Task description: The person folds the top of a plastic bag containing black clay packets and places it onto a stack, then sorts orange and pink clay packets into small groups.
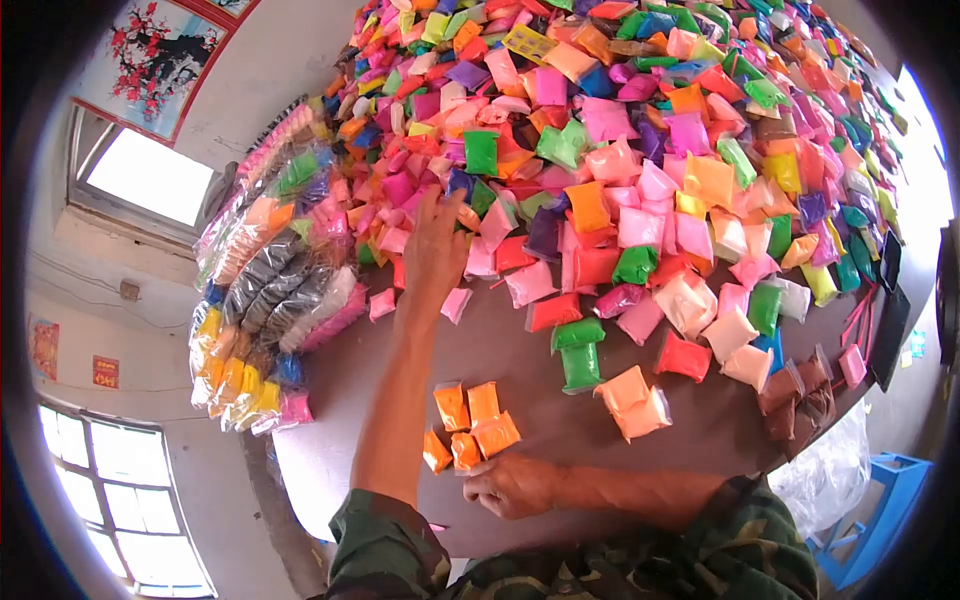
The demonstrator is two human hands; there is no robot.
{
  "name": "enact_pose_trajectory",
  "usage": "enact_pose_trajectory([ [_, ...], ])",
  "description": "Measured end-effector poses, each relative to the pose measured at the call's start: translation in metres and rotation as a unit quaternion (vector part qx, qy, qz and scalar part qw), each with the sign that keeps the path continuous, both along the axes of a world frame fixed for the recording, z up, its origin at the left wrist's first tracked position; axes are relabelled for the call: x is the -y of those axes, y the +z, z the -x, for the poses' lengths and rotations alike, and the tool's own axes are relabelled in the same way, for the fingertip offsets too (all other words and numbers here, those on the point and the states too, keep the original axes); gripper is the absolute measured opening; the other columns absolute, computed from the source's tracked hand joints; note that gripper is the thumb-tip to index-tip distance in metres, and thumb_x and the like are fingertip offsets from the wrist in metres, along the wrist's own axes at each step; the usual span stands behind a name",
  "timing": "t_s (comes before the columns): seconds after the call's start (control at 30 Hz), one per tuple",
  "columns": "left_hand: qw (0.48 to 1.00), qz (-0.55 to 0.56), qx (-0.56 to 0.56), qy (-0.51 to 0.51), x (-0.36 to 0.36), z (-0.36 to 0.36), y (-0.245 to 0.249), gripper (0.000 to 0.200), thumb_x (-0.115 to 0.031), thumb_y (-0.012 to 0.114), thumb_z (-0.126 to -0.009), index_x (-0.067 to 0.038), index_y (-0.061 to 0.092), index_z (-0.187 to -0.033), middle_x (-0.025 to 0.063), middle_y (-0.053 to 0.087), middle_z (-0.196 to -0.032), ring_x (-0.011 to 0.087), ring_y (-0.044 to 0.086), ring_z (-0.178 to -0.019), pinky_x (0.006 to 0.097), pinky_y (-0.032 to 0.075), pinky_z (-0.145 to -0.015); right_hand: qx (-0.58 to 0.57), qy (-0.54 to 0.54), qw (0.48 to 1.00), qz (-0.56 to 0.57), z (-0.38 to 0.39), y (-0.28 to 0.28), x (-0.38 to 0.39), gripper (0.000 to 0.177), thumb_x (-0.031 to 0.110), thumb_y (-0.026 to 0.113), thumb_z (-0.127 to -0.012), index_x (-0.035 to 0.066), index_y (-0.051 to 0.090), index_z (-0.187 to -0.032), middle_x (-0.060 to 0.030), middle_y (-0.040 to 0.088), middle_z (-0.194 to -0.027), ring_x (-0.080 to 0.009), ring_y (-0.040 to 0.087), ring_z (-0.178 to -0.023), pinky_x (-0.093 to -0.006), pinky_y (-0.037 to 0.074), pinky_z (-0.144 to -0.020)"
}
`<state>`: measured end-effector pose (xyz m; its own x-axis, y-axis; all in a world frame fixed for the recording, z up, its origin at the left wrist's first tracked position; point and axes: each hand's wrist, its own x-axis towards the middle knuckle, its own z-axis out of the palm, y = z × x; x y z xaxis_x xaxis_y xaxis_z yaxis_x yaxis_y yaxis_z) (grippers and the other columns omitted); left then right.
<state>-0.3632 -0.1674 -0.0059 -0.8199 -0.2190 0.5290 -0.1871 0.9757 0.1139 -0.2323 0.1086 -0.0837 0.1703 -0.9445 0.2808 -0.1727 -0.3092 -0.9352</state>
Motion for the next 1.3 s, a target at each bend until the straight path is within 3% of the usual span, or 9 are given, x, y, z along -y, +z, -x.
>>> enact_pose_trajectory([
  [0.13, 0.994, 0.091, -0.020, -0.060, 0.016, 0.006, 0.012, 0.027, -0.008, 0.076, -0.085, -0.004, 0.070, -0.110, 0.0137, 0.071, -0.111, 0.0318, 0.070, -0.105, 0.0431, 0.058, -0.082, 0.021, -0.015, 0.999, 0.020, -0.002, -0.003, 0.000, 0.008, 0.006, 0.063, -0.091, 0.003, 0.067, -0.098, -0.0192, 0.069, -0.084, -0.0405, 0.070, -0.079, -0.0512, 0.056, -0.071],
  [0.23, 0.982, -0.163, 0.037, 0.084, 0.000, -0.004, 0.042, 0.021, -0.010, 0.077, -0.086, -0.003, 0.070, -0.104, 0.0107, 0.072, -0.092, 0.0237, 0.072, -0.088, 0.0375, 0.057, -0.074, 0.038, -0.028, 0.998, 0.037, 0.000, -0.001, 0.000, 0.008, 0.008, 0.063, -0.092, 0.003, 0.068, -0.098, -0.0211, 0.069, -0.080, -0.0415, 0.071, -0.077, -0.0528, 0.056, -0.070],
  [0.27, 0.971, -0.236, 0.012, 0.032, 0.012, -0.006, 0.039, 0.021, -0.016, 0.078, -0.091, -0.002, 0.069, -0.104, 0.0061, 0.071, -0.079, 0.0140, 0.068, -0.073, 0.0304, 0.054, -0.066, 0.043, -0.027, 0.998, 0.035, 0.001, 0.001, -0.001, 0.008, 0.009, 0.063, -0.093, 0.003, 0.068, -0.098, -0.0210, 0.069, -0.081, -0.0415, 0.071, -0.078, -0.0530, 0.056, -0.071],
  [0.47, 0.862, -0.500, 0.064, -0.049, -0.068, 0.002, 0.079, 0.025, -0.022, 0.078, -0.096, 0.000, 0.070, -0.104, 0.0020, 0.072, -0.082, 0.0056, 0.064, -0.072, 0.0233, 0.051, -0.064, 0.040, -0.030, 0.999, 0.007, -0.001, 0.003, -0.002, 0.011, 0.009, 0.064, -0.091, 0.002, 0.069, -0.098, -0.0209, 0.070, -0.083, -0.0416, 0.071, -0.079, -0.0520, 0.055, -0.071],
  [0.57, 0.828, -0.536, 0.124, -0.107, -0.107, 0.020, 0.074, 0.025, -0.021, 0.079, -0.095, -0.001, 0.070, -0.106, 0.0015, 0.072, -0.081, 0.0049, 0.063, -0.072, 0.0231, 0.051, -0.064, 0.047, -0.026, 0.998, -0.009, -0.005, -0.001, 0.001, 0.010, 0.007, 0.064, -0.089, 0.001, 0.070, -0.095, -0.0210, 0.071, -0.085, -0.0406, 0.071, -0.079, -0.0512, 0.055, -0.071],
  [0.83, 0.900, -0.370, 0.085, -0.212, -0.205, 0.110, 0.065, 0.031, -0.029, 0.086, -0.088, -0.002, 0.073, -0.095, 0.0058, 0.068, -0.086, 0.0133, 0.061, -0.074, 0.0312, 0.048, -0.065, 0.080, -0.043, 0.995, 0.043, -0.002, 0.003, 0.002, 0.007, 0.002, 0.061, -0.085, -0.004, 0.063, -0.081, -0.0205, 0.068, -0.081, -0.0413, 0.068, -0.078, -0.0499, 0.052, -0.068],
  [0.87, 0.946, -0.235, 0.037, -0.219, -0.208, 0.119, 0.055, 0.038, -0.029, 0.087, -0.085, -0.001, 0.071, -0.104, 0.0102, 0.069, -0.096, 0.0198, 0.064, -0.079, 0.0342, 0.052, -0.069, 0.081, -0.046, 0.995, 0.040, 0.001, 0.007, 0.001, 0.010, 0.002, 0.061, -0.085, -0.004, 0.063, -0.078, -0.0212, 0.068, -0.081, -0.0418, 0.068, -0.077, -0.0499, 0.052, -0.067],
  [1.13, 0.899, -0.394, 0.050, -0.186, -0.215, 0.146, 0.036, 0.065, -0.021, 0.087, -0.083, 0.006, 0.058, -0.135, 0.0148, 0.072, -0.110, 0.0176, 0.068, -0.084, 0.0325, 0.058, -0.074, 0.060, -0.069, 0.994, 0.055, -0.009, -0.004, 0.010, 0.012, 0.005, 0.063, -0.076, 0.000, 0.071, -0.082, -0.0231, 0.070, -0.078, -0.0405, 0.070, -0.073, -0.0500, 0.054, -0.068],
  [1.3, 0.847, -0.487, 0.106, -0.186, -0.218, 0.144, 0.045, 0.056, -0.021, 0.087, -0.085, 0.005, 0.063, -0.129, 0.0069, 0.071, -0.101, 0.0110, 0.065, -0.083, 0.0266, 0.055, -0.073, 0.063, -0.092, 0.991, 0.070, -0.019, -0.013, 0.015, 0.012, 0.004, 0.062, -0.077, -0.001, 0.072, -0.082, -0.0231, 0.071, -0.077, -0.0411, 0.070, -0.072, -0.0503, 0.054, -0.066],
])
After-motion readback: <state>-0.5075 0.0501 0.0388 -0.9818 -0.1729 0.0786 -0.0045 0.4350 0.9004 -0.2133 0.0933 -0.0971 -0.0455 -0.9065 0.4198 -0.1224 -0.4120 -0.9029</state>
